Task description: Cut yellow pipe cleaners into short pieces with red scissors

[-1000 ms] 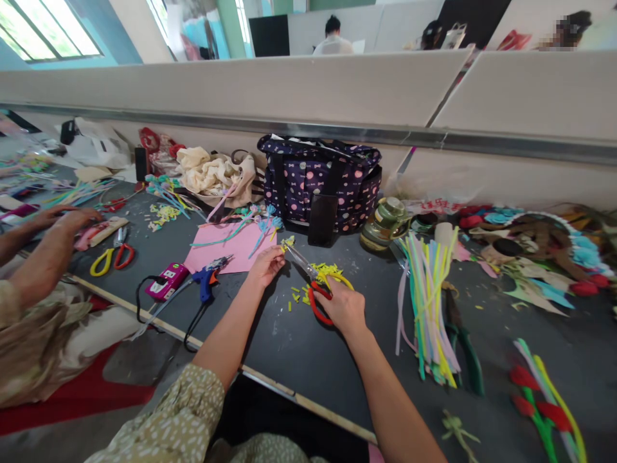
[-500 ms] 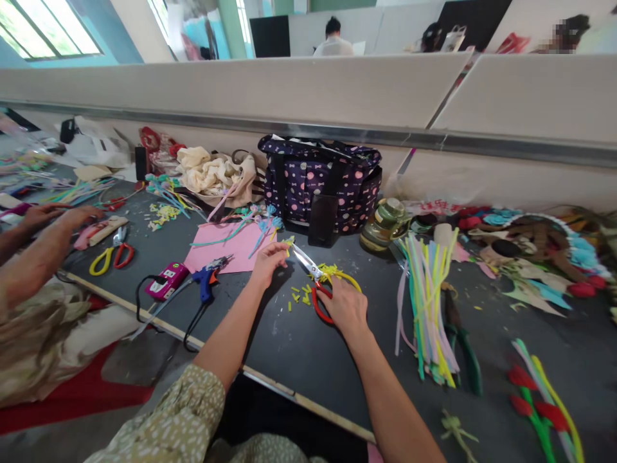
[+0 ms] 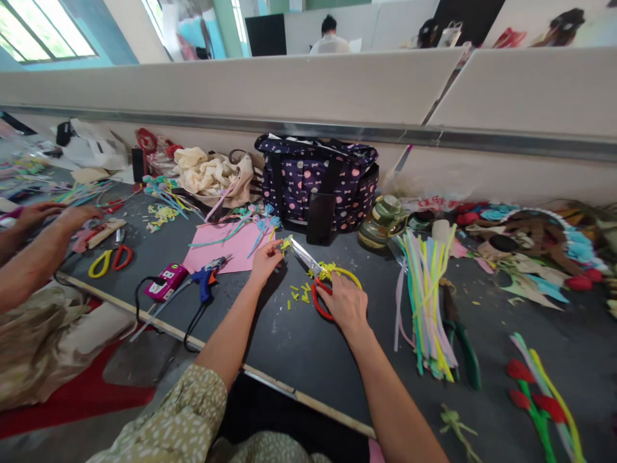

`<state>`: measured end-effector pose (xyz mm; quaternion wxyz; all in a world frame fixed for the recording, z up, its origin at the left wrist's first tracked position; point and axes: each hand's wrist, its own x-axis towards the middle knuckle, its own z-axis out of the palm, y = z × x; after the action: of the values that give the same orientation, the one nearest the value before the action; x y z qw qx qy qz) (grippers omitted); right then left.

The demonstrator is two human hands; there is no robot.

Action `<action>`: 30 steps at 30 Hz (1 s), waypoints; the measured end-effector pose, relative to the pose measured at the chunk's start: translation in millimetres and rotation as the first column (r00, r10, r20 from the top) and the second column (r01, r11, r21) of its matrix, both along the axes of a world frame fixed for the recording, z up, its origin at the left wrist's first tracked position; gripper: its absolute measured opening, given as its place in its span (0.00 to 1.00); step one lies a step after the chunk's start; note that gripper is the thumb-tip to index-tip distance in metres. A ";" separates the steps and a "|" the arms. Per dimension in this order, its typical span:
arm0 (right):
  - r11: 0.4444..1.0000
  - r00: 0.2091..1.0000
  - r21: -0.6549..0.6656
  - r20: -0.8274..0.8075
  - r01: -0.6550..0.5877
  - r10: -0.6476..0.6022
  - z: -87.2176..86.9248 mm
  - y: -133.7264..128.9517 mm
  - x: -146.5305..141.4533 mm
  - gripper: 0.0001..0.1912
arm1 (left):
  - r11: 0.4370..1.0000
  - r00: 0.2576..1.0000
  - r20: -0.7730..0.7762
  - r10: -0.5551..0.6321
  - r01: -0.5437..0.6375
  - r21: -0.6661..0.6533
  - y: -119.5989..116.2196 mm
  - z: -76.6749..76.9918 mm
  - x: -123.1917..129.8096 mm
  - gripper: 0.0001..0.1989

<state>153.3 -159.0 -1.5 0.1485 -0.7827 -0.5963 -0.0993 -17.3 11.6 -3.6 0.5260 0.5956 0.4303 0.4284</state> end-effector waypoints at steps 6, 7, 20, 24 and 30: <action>0.998 0.984 0.002 -0.166 0.069 -0.068 1.9 1.5 1.6 0.17 | 0.986 0.987 0.160 0.015 0.012 -0.165 -3.2 10.8 0.1 0.17; 0.997 0.978 -0.005 -0.193 0.075 -0.074 2.4 1.8 1.9 0.17 | 0.988 0.989 0.150 -0.003 0.026 -0.154 -4.2 10.0 1.4 0.17; 0.981 0.916 -0.009 -0.358 0.191 -0.182 -4.8 6.5 9.3 0.21 | 0.942 0.941 -0.083 -0.327 0.332 0.042 -28.3 4.9 20.1 0.11; 0.985 0.924 -0.005 -0.346 0.171 -0.163 -2.3 6.0 7.1 0.21 | 0.953 0.952 -0.085 -0.294 0.299 0.049 -20.8 2.9 14.5 0.11; 0.990 0.932 0.023 -0.342 0.136 -0.120 -0.8 5.5 4.7 0.19 | 0.991 0.980 -0.145 -0.135 0.135 -0.013 -3.4 -11.5 7.4 0.18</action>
<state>158.0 -153.5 -2.2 0.2605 -0.8215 -0.5071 0.0141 -9.9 8.2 -15.1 0.5221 0.6521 0.4267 0.3466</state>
